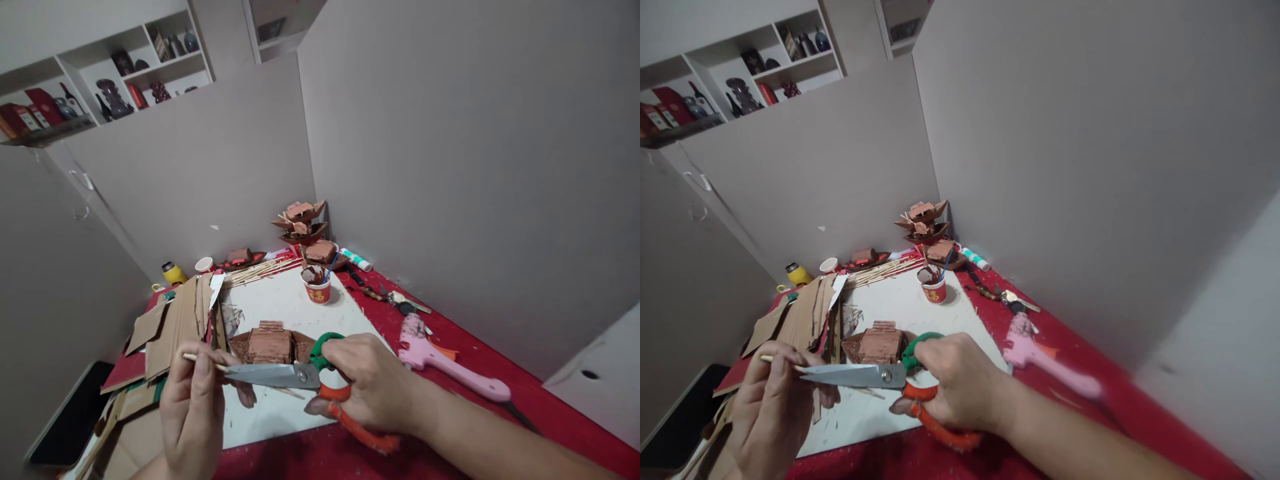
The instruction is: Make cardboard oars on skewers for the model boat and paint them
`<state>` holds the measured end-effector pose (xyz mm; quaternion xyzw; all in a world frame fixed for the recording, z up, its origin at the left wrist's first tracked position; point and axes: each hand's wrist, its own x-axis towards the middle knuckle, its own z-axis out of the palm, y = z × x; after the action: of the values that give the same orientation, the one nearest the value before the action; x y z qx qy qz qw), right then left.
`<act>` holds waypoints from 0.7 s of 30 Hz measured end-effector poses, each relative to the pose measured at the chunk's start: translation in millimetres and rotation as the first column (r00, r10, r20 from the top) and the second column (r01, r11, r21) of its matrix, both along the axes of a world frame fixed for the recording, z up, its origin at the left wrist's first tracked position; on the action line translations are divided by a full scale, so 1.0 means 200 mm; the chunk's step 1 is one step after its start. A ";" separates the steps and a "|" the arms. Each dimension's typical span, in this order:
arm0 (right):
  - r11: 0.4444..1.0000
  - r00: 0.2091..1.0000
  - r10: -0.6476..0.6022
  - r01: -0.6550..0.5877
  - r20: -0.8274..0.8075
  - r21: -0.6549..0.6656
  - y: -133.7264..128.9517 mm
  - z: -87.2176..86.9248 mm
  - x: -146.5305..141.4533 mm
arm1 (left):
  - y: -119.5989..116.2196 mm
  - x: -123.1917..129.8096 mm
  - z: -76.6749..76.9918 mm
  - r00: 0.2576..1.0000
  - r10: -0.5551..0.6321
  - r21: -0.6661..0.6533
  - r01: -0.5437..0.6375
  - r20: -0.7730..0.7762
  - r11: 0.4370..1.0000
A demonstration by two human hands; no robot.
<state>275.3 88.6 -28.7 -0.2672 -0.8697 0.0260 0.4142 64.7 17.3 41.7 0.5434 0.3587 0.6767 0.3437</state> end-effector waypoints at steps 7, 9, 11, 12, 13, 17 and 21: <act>0.994 0.988 0.074 -0.063 -0.132 0.086 0.02 0.01 0.02 | 0.01 -0.11 0.09 0.999 0.038 0.112 -0.035 -0.022 0.993; 0.994 0.992 0.086 -0.079 -0.093 0.070 0.02 0.00 0.01 | 0.02 -0.15 0.12 0.995 0.089 0.159 -0.082 -0.040 0.984; 0.994 0.994 0.108 -0.108 0.006 0.022 0.02 -0.01 0.00 | 0.02 -0.18 0.16 0.986 0.164 0.237 -0.151 -0.037 0.960; 0.992 0.990 0.125 -0.125 0.070 -0.007 0.01 -0.01 -0.01 | 0.03 -0.20 0.18 0.978 0.203 0.277 -0.186 -0.034 0.943; 0.989 0.980 0.144 -0.140 0.137 -0.039 0.01 -0.02 -0.02 | 0.03 -0.21 0.20 0.971 0.239 0.311 -0.218 -0.031 0.925; 0.972 0.910 0.195 -0.128 0.367 -0.199 -0.04 -0.05 -0.08 | 0.03 -0.25 0.24 0.938 0.347 0.420 -0.309 -0.017 0.854; 0.942 0.861 0.251 -0.114 0.442 -0.315 -0.08 -0.08 -0.11 | 0.03 -0.25 0.19 0.902 0.410 0.488 -0.301 -0.133 0.819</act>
<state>252.9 72.0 -45.0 -0.2363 -0.9536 0.1208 0.1419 13.7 22.7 79.9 0.6067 0.3230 0.7257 0.0288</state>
